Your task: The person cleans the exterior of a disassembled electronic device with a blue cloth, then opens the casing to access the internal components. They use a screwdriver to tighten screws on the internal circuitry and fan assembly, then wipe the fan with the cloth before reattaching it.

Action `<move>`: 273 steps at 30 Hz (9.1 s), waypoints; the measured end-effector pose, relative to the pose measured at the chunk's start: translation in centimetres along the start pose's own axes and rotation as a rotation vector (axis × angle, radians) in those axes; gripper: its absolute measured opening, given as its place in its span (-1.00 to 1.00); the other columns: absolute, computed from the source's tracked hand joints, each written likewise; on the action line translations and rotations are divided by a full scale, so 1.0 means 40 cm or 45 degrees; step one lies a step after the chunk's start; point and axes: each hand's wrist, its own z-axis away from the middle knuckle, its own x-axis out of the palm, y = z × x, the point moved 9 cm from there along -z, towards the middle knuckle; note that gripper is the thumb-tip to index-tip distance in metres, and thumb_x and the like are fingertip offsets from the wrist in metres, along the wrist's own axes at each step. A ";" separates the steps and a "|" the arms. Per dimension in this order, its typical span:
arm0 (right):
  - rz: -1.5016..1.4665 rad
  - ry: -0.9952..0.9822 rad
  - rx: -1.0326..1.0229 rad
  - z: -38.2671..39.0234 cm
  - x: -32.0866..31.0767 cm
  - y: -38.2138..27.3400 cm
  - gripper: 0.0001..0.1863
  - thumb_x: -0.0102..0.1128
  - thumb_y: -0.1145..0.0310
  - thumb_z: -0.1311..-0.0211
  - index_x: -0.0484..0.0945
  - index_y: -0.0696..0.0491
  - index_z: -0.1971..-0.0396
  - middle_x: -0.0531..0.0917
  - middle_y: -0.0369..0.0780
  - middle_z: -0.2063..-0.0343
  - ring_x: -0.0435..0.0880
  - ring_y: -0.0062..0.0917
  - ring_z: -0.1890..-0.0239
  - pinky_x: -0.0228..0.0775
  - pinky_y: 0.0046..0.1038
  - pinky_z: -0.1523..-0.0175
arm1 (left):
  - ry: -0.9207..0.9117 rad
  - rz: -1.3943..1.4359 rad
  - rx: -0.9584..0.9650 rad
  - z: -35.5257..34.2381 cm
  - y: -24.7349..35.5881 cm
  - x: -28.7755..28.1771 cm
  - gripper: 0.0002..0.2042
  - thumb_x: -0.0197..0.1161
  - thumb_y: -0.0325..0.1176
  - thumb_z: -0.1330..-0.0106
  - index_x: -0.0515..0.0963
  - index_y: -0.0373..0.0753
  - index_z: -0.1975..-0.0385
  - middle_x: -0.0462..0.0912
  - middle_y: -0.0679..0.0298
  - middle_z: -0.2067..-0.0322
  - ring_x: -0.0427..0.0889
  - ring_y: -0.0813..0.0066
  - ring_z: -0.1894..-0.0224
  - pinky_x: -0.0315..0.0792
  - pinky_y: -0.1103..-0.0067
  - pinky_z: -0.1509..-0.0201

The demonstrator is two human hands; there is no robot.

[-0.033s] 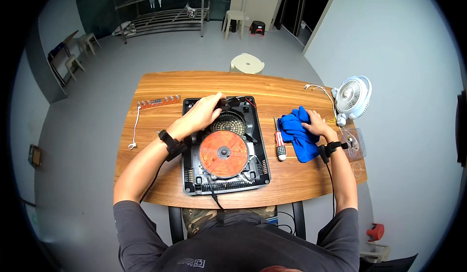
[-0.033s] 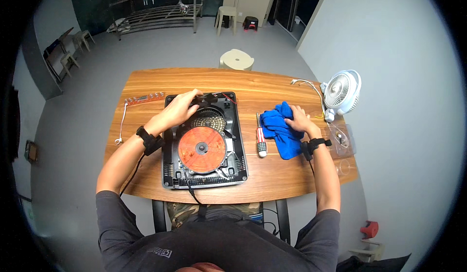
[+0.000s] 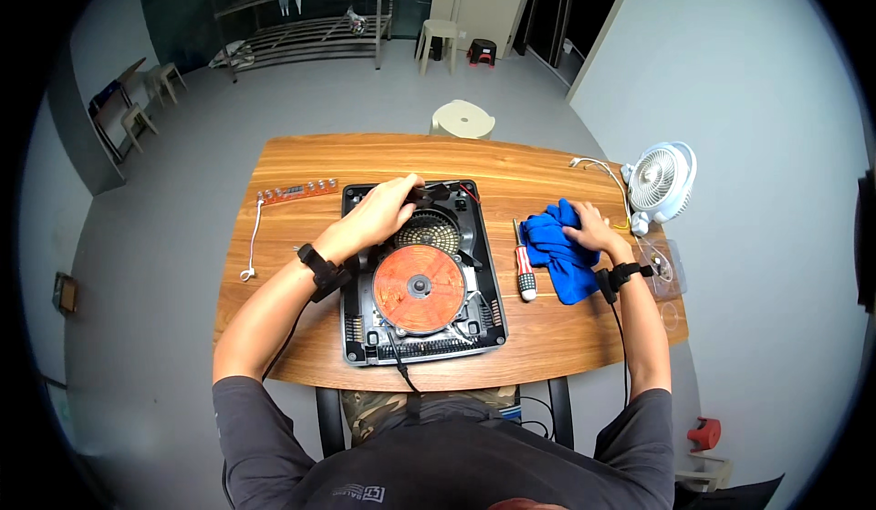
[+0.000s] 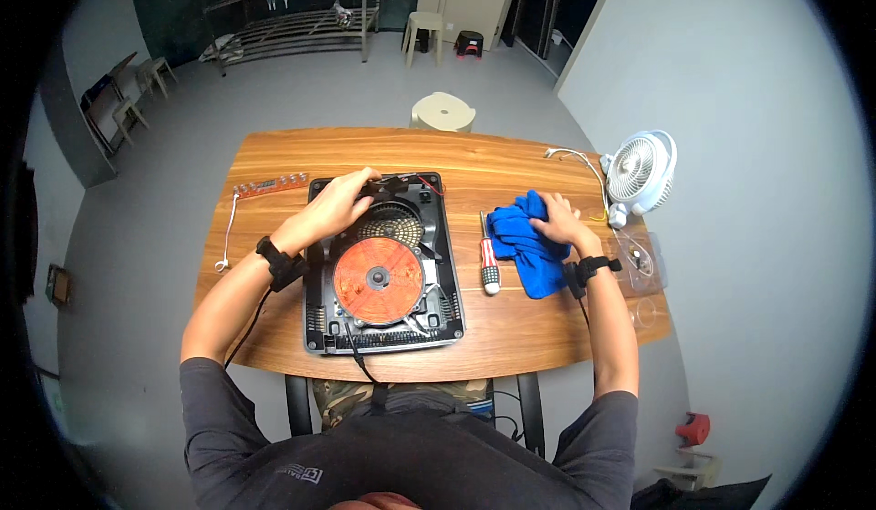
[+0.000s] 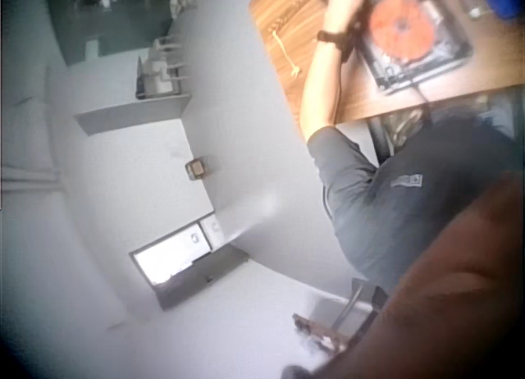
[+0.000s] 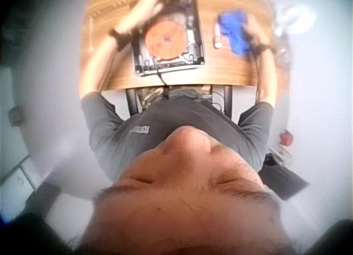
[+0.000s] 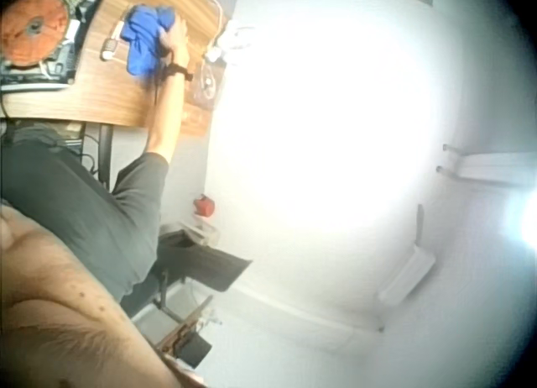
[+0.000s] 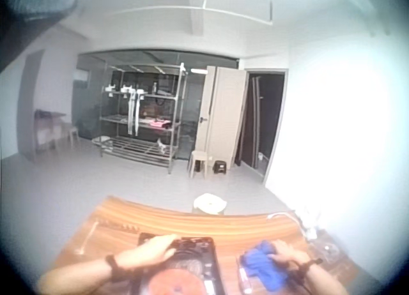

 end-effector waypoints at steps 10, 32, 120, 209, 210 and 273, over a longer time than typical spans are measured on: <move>-0.465 0.028 -0.670 0.025 -0.166 -0.580 -0.51 0.38 0.23 -0.29 0.53 0.12 -0.16 0.51 -0.03 -0.05 0.58 -0.12 -0.09 0.48 -0.27 -0.16 | 0.012 -0.260 0.094 -0.021 0.068 -0.011 -0.65 0.27 -0.57 -0.25 0.43 -0.31 -0.04 0.60 -0.07 0.09 0.58 -0.14 -0.05 0.49 0.18 -0.14; -0.508 0.419 -1.132 0.053 -0.226 -0.757 -0.66 0.38 0.40 -0.16 0.65 0.07 0.04 0.69 -0.11 0.20 0.69 -0.09 0.09 0.56 -0.16 0.03 | 0.057 0.289 0.055 0.015 0.183 -0.148 -0.33 0.47 -0.46 -0.12 0.38 -0.28 -0.28 0.61 -0.03 -0.14 0.60 0.14 -0.23 0.52 0.34 -0.27; -0.204 -0.068 -0.957 -0.042 0.085 -0.666 -0.61 0.45 0.37 -0.13 0.67 0.08 0.01 0.70 -0.15 0.10 0.63 -0.20 -0.08 0.48 -0.23 -0.19 | -0.389 -0.358 -0.185 0.065 -0.086 0.071 -0.57 0.51 -0.42 -0.05 0.66 -0.31 0.02 0.78 0.04 0.18 0.73 0.11 0.06 0.61 0.34 -0.07; -0.096 -0.151 -0.734 -0.083 0.098 -0.677 -0.67 0.55 0.43 0.05 0.76 0.06 0.20 0.79 -0.12 0.23 0.75 -0.21 0.07 0.60 -0.24 0.01 | -0.403 -0.156 -0.601 0.229 -0.138 0.016 -0.80 0.42 -0.46 -0.17 0.72 -0.35 0.21 0.79 0.12 0.45 0.81 0.25 0.34 0.62 0.46 0.20; -0.098 -0.165 -0.716 -0.085 0.098 -0.677 -0.67 0.56 0.43 0.07 0.76 0.05 0.21 0.79 -0.13 0.22 0.74 -0.21 0.05 0.60 -0.24 0.00 | -0.399 -0.149 -0.608 0.230 -0.143 0.016 -0.81 0.42 -0.46 -0.17 0.72 -0.35 0.23 0.79 0.12 0.45 0.81 0.26 0.35 0.62 0.47 0.20; -0.078 -0.174 -0.728 -0.090 0.104 -0.682 -0.67 0.56 0.42 0.03 0.76 0.06 0.18 0.79 -0.11 0.21 0.74 -0.19 0.05 0.59 -0.23 -0.01 | -0.279 -0.242 -0.467 0.227 -0.131 0.009 -0.79 0.44 -0.48 -0.06 0.58 -0.32 0.33 0.73 0.08 0.38 0.74 0.08 0.25 0.58 0.35 0.19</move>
